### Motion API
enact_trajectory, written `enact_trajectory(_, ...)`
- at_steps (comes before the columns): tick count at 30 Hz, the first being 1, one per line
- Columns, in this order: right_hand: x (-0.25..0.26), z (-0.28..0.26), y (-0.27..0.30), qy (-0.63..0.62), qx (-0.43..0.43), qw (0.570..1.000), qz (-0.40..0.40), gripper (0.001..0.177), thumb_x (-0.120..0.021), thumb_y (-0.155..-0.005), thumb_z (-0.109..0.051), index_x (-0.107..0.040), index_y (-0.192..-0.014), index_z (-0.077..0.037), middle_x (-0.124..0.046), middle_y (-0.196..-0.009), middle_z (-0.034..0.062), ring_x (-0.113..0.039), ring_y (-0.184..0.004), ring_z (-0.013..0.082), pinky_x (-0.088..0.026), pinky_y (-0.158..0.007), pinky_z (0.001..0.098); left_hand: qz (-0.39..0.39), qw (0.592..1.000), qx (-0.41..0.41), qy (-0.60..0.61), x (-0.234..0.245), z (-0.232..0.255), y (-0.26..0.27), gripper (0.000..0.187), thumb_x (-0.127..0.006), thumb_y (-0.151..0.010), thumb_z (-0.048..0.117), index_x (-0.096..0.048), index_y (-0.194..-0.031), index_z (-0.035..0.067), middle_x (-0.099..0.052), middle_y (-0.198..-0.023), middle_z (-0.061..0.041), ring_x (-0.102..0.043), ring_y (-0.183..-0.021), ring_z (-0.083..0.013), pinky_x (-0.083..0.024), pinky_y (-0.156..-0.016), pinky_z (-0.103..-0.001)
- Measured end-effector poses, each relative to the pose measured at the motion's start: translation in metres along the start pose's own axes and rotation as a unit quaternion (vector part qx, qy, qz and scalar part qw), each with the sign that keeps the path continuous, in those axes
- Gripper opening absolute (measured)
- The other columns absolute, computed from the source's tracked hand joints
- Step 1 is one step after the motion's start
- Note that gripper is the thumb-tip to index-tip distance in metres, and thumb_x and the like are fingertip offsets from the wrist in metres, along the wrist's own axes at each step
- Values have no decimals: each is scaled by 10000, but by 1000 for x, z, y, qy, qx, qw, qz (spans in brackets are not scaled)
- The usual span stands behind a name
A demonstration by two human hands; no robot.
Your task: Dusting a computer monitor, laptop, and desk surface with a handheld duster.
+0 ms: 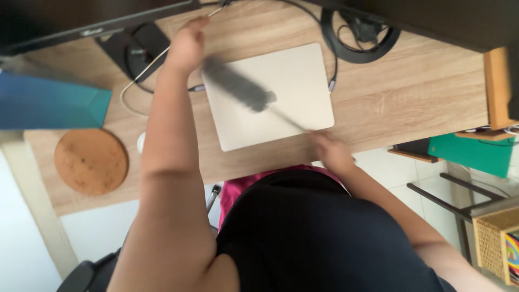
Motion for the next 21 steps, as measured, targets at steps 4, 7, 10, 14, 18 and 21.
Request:
enact_trajectory(4,7,-40,-34,96,68,991,-70,415,-648,-873,-57,-724,-1263,-177,-721,-1064,145,-690,-857,351,-570,-714,454,136,981,87,110,59,32,105,339,-541,-1029,-8,-650,-1348,24,-683,-1327,-187,-645,-1251,-317,-490,-1070,-371)
enact_trajectory(7,14,-20,-46,118,92,988,-42,345,-656,-947,-101,-725,-1257,-235,-721,-1045,106,-699,-830,320,-575,-703,433,177,954,169,172,57,40,188,307,-557,-1049,14,-640,-1344,36,-688,-1310,-147,-663,-1227,-274,-506,-1050,-349)
enact_trajectory(10,17,-14,-33,98,139,985,-40,342,-637,-965,-93,-719,-1263,-241,-721,-1059,94,-703,-837,309,-582,-727,421,218,920,244,215,41,49,262,312,-561,-1050,29,-631,-1352,58,-680,-1298,-116,-657,-1200,-250,-511,-1039,-341)
enact_trajectory(14,28,-19,-14,119,235,956,-131,404,-603,-874,-67,-731,-1210,-251,-743,-1033,81,-713,-832,308,-584,-707,425,303,895,304,120,45,77,328,321,-602,-1018,33,-663,-1332,61,-646,-1308,-127,-624,-1192,-248,-494,-979,-344)
enact_trajectory(18,46,19,-37,141,171,968,-116,351,-607,-943,-130,-722,-1246,-264,-741,-1028,93,-715,-843,312,-582,-722,427,342,853,384,87,35,97,366,351,-649,-953,62,-657,-1303,81,-629,-1298,-124,-626,-1140,-270,-489,-919,-368)
enact_trajectory(21,44,25,-42,160,82,977,-114,341,-620,-987,-159,-724,-1293,-271,-727,-991,127,-702,-807,329,-575,-728,442,387,850,356,36,22,104,369,344,-697,-934,46,-677,-1277,65,-627,-1270,-162,-619,-1185,-330,-494,-1014,-408)
Point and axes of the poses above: each hand's wrist, its own y-axis away from the middle knuckle, its own x-axis out of the back of the hand, z = x × y, the point moved 7 cm from there along -y, towards the middle knuckle
